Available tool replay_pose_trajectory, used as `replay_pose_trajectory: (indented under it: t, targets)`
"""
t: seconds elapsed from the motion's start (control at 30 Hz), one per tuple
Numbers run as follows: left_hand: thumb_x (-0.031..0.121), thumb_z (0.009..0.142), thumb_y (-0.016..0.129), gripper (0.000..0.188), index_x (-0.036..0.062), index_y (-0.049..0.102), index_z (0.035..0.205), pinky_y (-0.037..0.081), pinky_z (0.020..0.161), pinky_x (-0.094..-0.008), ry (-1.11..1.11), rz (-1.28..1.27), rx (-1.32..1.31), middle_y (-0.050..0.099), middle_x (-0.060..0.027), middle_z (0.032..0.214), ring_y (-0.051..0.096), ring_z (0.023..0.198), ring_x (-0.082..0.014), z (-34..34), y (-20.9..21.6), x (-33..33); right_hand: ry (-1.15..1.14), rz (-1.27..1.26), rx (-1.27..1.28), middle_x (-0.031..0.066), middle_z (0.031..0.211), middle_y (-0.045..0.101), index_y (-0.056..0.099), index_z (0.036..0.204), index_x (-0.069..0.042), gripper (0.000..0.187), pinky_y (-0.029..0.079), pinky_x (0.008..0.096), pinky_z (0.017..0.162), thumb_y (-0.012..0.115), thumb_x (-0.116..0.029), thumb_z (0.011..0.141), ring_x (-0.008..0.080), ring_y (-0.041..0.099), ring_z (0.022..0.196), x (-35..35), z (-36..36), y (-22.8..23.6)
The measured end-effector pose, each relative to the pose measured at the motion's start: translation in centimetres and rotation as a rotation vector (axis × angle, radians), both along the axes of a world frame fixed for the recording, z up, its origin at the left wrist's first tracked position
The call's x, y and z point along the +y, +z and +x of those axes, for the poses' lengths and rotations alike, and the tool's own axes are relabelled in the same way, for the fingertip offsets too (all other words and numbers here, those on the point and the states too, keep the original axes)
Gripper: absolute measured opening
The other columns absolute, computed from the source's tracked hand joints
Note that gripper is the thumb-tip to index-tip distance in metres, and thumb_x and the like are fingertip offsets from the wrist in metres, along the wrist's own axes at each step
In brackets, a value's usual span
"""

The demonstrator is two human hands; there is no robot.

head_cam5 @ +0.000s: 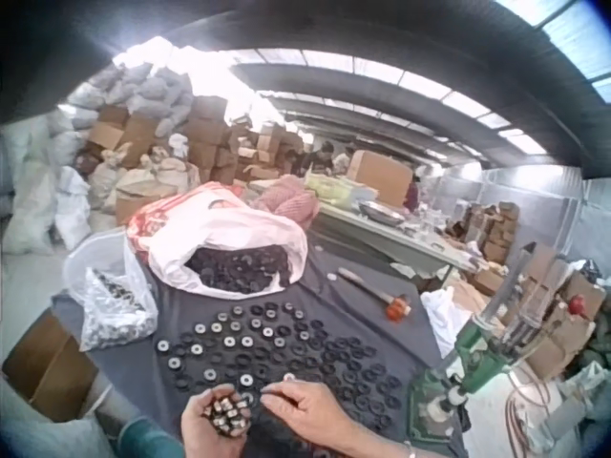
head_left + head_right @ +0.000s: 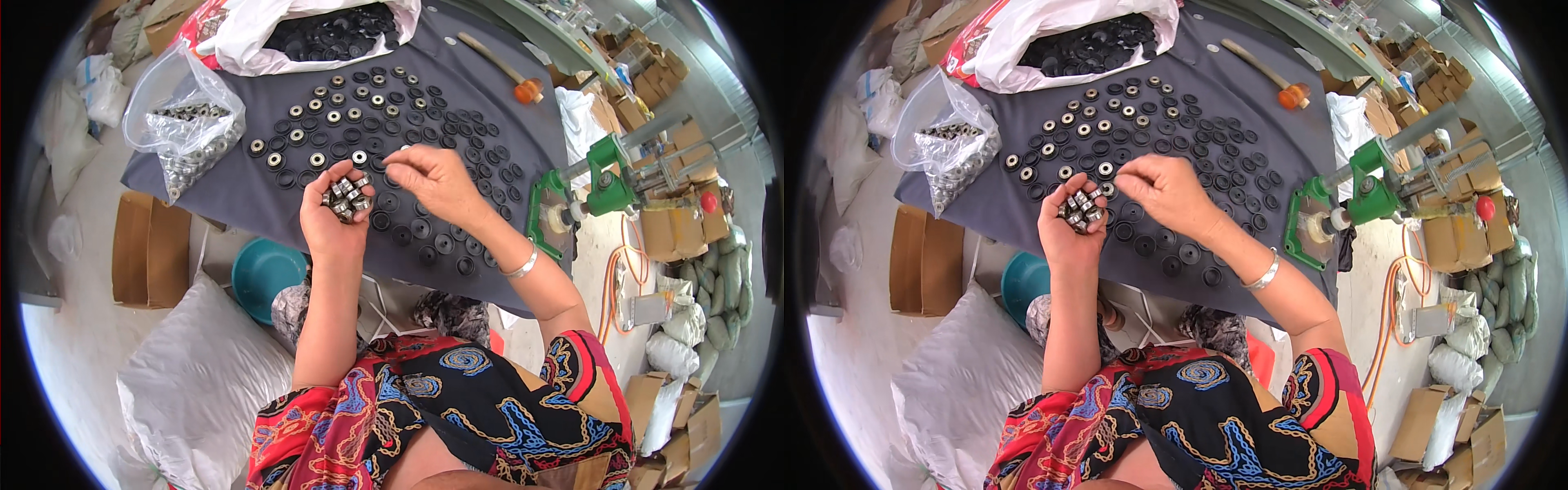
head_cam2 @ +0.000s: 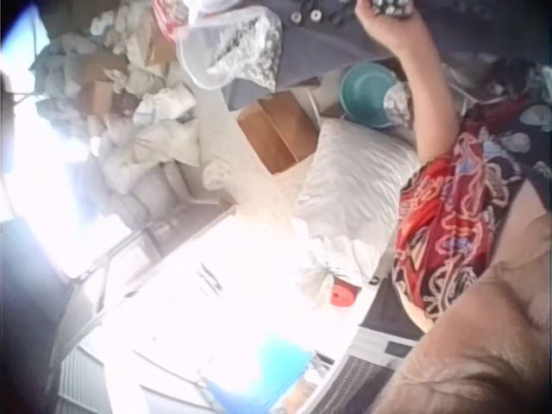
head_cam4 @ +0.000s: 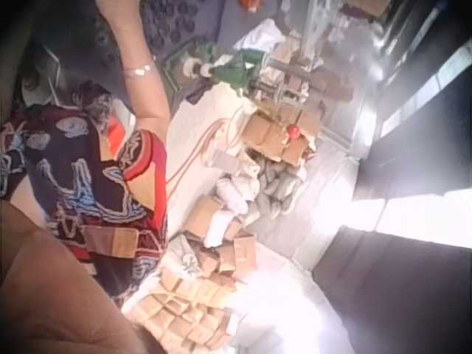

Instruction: The person sits at a low table and assembles small metal washers into black rubber grommets. They pick up a washer and a grommet, insert the washer into the grommet, and place the assembly on the table. Later, they use a rubber mallet to tap the assembled units on the table.

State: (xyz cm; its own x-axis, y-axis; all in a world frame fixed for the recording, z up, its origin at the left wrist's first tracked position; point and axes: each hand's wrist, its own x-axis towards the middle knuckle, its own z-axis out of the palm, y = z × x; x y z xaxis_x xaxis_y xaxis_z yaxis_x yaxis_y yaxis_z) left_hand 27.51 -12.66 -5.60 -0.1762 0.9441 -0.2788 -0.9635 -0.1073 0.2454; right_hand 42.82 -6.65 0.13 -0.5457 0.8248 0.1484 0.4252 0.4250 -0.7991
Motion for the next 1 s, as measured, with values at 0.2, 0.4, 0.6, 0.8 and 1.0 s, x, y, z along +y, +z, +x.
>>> replay_pose_trajectory:
  t: [0.2, 0.4, 0.6, 0.8, 1.0]
  targets:
    - [0.019, 0.089, 0.047, 0.029, -0.0036, 0.063, 0.095, 0.036, 0.041, -0.0254, -0.093, -0.006, 0.215, 0.063, -0.0111, 0.081, 0.059, 0.063, -0.0178, 1.0, 0.2, 0.1, 0.007, -0.39, 0.214, 0.0092, 0.079, 0.071, 0.07, 0.094, 0.006, 0.022, 0.051, 0.0252, 0.065, 0.07, -0.013, 0.082, 0.0088, 0.064, 0.074, -1.1, -0.8, -0.9]
    - [0.018, 0.088, 0.048, 0.028, -0.0045, 0.063, 0.095, 0.037, 0.041, -0.0251, -0.057, -0.043, 0.291, 0.063, -0.0116, 0.08, 0.059, 0.061, -0.0187, 1.4, 0.3, -0.2, 0.0, -0.237, -0.061, 0.0073, 0.083, 0.067, 0.069, 0.096, 0.004, 0.018, 0.05, 0.0243, 0.066, 0.066, -0.005, 0.08, 0.0105, 0.063, 0.074, -1.4, -0.9, 0.5]
    - [0.021, 0.091, 0.047, 0.026, -0.0007, 0.062, 0.096, 0.034, 0.04, -0.0242, 0.08, -0.057, 0.092, 0.061, -0.0106, 0.081, 0.061, 0.063, -0.0215, -0.6, 0.4, -0.5, -0.011, 0.247, -0.208, 0.0092, 0.08, 0.062, 0.067, 0.095, 0.001, 0.019, 0.049, 0.0281, 0.063, 0.066, -0.008, 0.078, 0.0158, 0.062, 0.069, 3.2, -0.5, 0.0]
    - [0.022, 0.092, 0.045, 0.028, -0.0006, 0.061, 0.098, 0.035, 0.041, -0.0262, 0.065, -0.041, 0.049, 0.061, -0.0105, 0.083, 0.06, 0.065, -0.023, -0.8, 0.3, -0.4, 0.079, 0.396, -0.268, 0.0113, 0.082, 0.06, 0.065, 0.096, 0.001, 0.019, 0.05, 0.032, 0.066, 0.063, -0.007, 0.08, 0.0228, 0.062, 0.07, 8.0, -1.7, -4.0]
    - [0.023, 0.094, 0.044, 0.029, 0.0001, 0.061, 0.099, 0.035, 0.042, -0.0257, 0.065, -0.019, 0.05, 0.062, -0.01, 0.083, 0.062, 0.066, -0.0226, -1.2, 0.0, -0.4, 0.086, 0.431, -0.36, 0.0116, 0.085, 0.058, 0.066, 0.095, 0.0, 0.018, 0.049, 0.0351, 0.071, 0.064, -0.009, 0.079, 0.0274, 0.061, 0.078, 8.6, -2.2, -5.2]
